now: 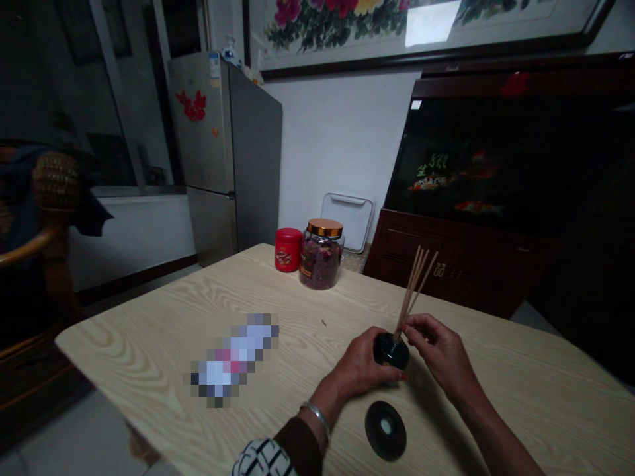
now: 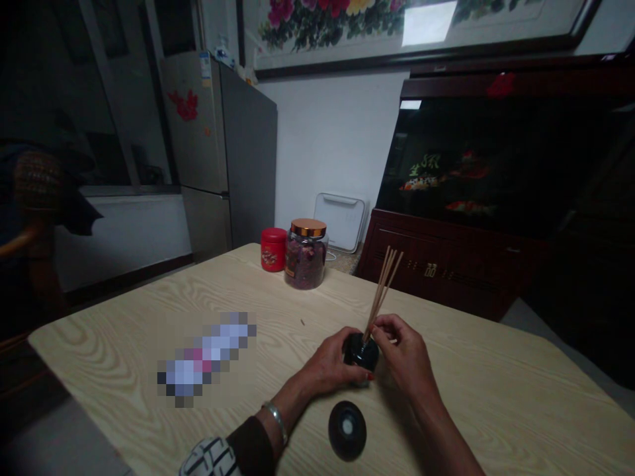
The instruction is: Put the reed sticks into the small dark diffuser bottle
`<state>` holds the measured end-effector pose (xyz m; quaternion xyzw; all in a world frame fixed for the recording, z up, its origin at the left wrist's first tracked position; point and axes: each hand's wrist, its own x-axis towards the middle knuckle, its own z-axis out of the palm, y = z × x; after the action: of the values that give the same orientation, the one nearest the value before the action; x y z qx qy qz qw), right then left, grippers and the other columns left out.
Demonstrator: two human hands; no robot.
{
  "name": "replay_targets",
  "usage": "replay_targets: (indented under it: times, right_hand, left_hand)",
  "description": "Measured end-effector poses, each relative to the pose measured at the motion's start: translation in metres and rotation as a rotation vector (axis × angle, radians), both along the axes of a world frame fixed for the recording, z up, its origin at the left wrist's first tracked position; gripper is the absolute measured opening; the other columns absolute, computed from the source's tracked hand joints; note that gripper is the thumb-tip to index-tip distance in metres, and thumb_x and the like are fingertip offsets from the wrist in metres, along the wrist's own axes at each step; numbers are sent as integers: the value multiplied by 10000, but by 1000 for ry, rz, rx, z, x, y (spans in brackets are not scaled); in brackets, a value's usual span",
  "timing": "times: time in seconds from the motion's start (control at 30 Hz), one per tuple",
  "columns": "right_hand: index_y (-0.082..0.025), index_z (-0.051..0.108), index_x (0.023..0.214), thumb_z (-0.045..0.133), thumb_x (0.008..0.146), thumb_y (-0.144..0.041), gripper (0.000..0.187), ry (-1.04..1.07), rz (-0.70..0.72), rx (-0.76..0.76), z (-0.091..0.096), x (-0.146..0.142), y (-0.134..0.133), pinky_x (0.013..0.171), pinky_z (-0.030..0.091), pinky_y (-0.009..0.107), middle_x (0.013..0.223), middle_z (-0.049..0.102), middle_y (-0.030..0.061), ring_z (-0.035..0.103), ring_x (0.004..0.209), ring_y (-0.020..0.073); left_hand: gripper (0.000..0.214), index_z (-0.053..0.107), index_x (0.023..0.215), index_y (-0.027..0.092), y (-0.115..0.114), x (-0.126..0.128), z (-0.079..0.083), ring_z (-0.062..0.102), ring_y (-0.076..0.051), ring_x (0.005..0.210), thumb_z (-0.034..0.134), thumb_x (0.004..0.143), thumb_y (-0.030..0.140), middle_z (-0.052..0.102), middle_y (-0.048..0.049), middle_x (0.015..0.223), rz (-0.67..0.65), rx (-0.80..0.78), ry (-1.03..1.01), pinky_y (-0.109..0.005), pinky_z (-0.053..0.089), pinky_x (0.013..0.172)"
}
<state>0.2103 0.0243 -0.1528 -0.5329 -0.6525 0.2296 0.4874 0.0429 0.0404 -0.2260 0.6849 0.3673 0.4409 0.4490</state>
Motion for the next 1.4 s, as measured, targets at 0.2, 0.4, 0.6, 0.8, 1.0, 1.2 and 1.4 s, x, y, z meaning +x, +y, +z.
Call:
replay_targets:
  times: [0.2, 0.4, 0.6, 0.8, 1.0, 1.2, 1.4]
  right_hand:
    - [-191, 643, 938, 657, 805, -482, 320, 30, -32, -13, -10, 5, -4, 698, 503, 351, 819, 680, 57, 641, 765, 225]
    - [-235, 579, 1215, 735, 739, -463, 550, -9, -35, -83, -45, 5, -20, 762, 544, 362, 1185, 663, 101, 643, 1052, 284]
    - [-260, 601, 1227, 720, 730, -412, 532, -21, 50, -148, -60, 2, -17, 775, 551, 381, 1090, 731, 52, 698, 910, 262]
    - [-228, 595, 1177, 716, 720, -464, 529, -85, -12, -96, -61, 11, 16, 889, 518, 414, 1126, 712, 86, 684, 1004, 286]
    - [-208, 615, 1094, 726, 661, -512, 541, -101, -138, -65, -60, 26, 62, 917, 479, 430, 1054, 710, 105, 661, 1001, 306]
    - [-204, 613, 1089, 761, 592, -537, 616, -26, -166, -78, -59, 33, 88, 912, 474, 435, 1042, 698, 91, 652, 989, 301]
    - [-161, 577, 1145, 663, 683, -627, 662, 144, -253, -134, -81, 31, 44, 729, 511, 383, 979, 678, 102, 661, 835, 262]
  left_hand:
    - [753, 611, 1192, 189, 0, 0, 0, 608, -237, 949, 908, 543, 428, 677, -60, 1049, 0, 4, 0, -313, 475, 790]
    - [688, 585, 1209, 185, 2, 2, -5, 631, -231, 954, 866, 594, 313, 685, -59, 1072, -50, 6, -52, -309, 493, 820]
    - [747, 557, 1247, 174, 1, 0, -6, 632, -252, 979, 857, 571, 278, 671, -76, 1120, -62, 56, -2, -344, 511, 868]
    - [1038, 365, 1455, 137, 5, -2, -11, 488, -321, 1285, 878, 565, 287, 487, -175, 1415, 57, 75, 34, -433, 419, 1085]
    - [753, 462, 1385, 166, 8, -1, -17, 542, -271, 1224, 781, 709, 258, 553, -141, 1353, 110, 79, 14, -408, 439, 1060]
    - [538, 574, 1253, 151, 7, 1, -14, 607, -235, 1059, 738, 760, 292, 649, -113, 1156, 141, 88, 26, -361, 479, 945]
    - [292, 664, 1090, 162, 9, 2, -11, 578, -148, 723, 620, 821, 268, 642, -16, 813, 128, 36, 37, -256, 450, 687]
